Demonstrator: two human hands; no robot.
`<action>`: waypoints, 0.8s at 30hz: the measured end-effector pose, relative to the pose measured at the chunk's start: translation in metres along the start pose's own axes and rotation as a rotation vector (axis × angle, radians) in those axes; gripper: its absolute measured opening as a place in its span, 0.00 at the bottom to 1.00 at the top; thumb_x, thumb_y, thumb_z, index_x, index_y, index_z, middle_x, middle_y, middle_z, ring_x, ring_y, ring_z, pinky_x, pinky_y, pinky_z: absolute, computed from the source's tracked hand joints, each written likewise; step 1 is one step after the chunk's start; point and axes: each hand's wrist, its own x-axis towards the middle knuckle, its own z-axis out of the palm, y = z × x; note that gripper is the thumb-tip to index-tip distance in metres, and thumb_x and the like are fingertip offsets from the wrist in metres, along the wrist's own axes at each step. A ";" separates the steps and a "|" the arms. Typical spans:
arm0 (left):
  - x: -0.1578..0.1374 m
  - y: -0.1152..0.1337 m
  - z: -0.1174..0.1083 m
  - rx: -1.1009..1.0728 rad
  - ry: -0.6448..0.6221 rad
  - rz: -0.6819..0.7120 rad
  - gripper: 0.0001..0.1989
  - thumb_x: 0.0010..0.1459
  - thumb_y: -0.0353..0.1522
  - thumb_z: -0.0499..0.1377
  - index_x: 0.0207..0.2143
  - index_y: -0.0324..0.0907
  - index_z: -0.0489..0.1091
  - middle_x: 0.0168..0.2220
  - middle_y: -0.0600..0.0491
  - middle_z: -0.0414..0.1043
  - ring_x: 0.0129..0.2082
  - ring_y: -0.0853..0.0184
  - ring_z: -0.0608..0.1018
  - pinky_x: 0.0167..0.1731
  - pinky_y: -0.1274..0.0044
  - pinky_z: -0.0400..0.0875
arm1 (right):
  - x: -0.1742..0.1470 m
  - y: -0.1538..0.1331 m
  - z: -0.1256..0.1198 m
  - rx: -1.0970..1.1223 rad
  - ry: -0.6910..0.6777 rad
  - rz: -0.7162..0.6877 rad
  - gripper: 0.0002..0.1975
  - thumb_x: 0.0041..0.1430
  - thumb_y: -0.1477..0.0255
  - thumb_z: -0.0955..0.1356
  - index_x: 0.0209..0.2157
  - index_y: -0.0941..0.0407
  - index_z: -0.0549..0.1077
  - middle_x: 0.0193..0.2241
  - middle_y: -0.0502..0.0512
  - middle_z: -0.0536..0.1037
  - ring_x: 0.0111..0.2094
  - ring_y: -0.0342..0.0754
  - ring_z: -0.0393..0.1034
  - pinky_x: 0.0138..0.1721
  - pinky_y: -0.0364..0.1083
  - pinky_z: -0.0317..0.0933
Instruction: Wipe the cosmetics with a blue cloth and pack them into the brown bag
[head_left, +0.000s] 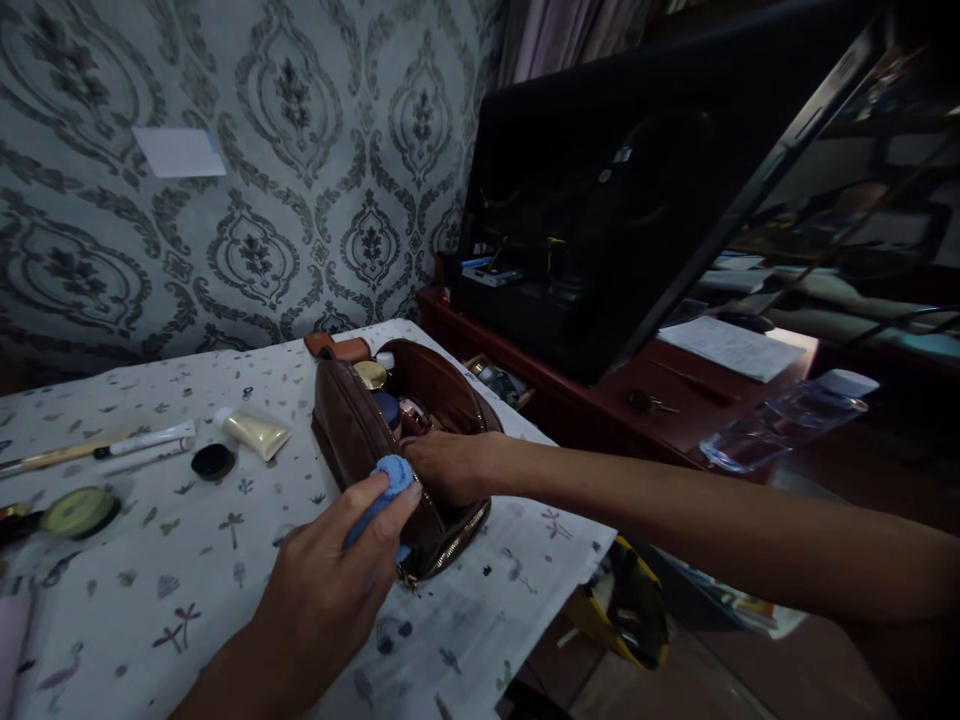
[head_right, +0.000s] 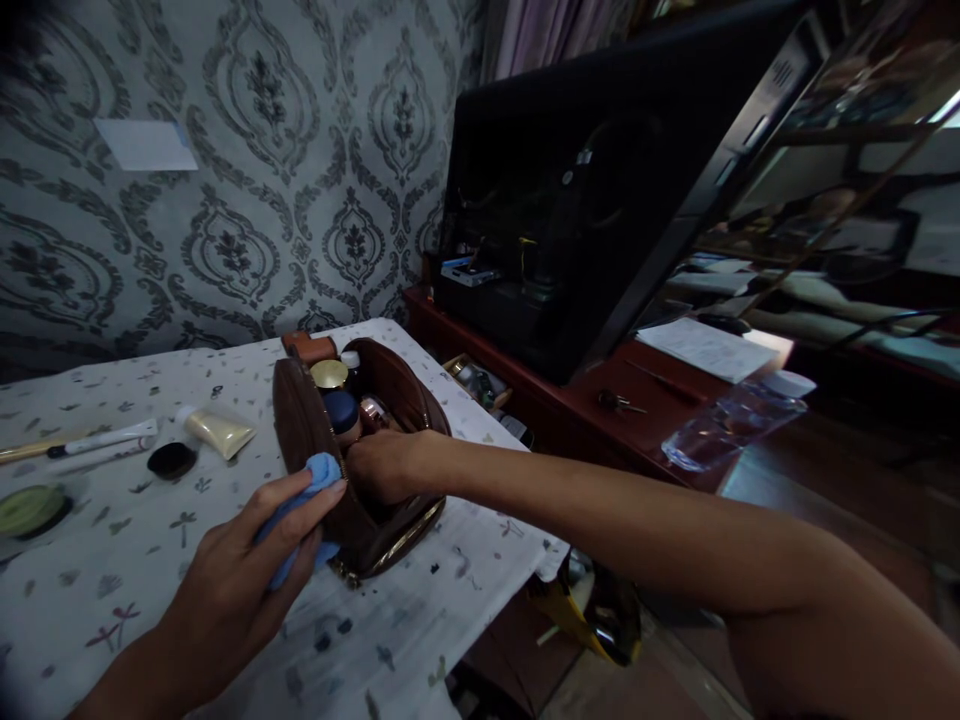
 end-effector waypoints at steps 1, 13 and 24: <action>0.000 0.000 0.001 0.001 0.000 0.002 0.17 0.65 0.24 0.50 0.54 0.40 0.68 0.50 0.44 0.73 0.47 0.65 0.80 0.38 0.78 0.80 | 0.001 0.000 0.000 -0.010 -0.006 0.005 0.10 0.63 0.78 0.65 0.41 0.63 0.77 0.43 0.63 0.80 0.43 0.50 0.75 0.38 0.44 0.63; -0.001 0.002 0.001 0.009 -0.014 -0.013 0.17 0.66 0.24 0.49 0.55 0.40 0.67 0.50 0.45 0.73 0.47 0.63 0.80 0.37 0.78 0.80 | -0.015 0.036 -0.021 0.011 0.230 -0.103 0.09 0.61 0.80 0.65 0.34 0.62 0.78 0.30 0.56 0.80 0.30 0.43 0.71 0.32 0.41 0.58; -0.003 0.001 0.002 0.060 -0.021 -0.013 0.18 0.66 0.25 0.49 0.56 0.42 0.66 0.50 0.45 0.73 0.45 0.63 0.80 0.32 0.78 0.79 | 0.032 0.040 -0.022 -0.028 0.340 0.458 0.25 0.58 0.70 0.70 0.55 0.65 0.68 0.50 0.71 0.77 0.51 0.60 0.74 0.44 0.49 0.68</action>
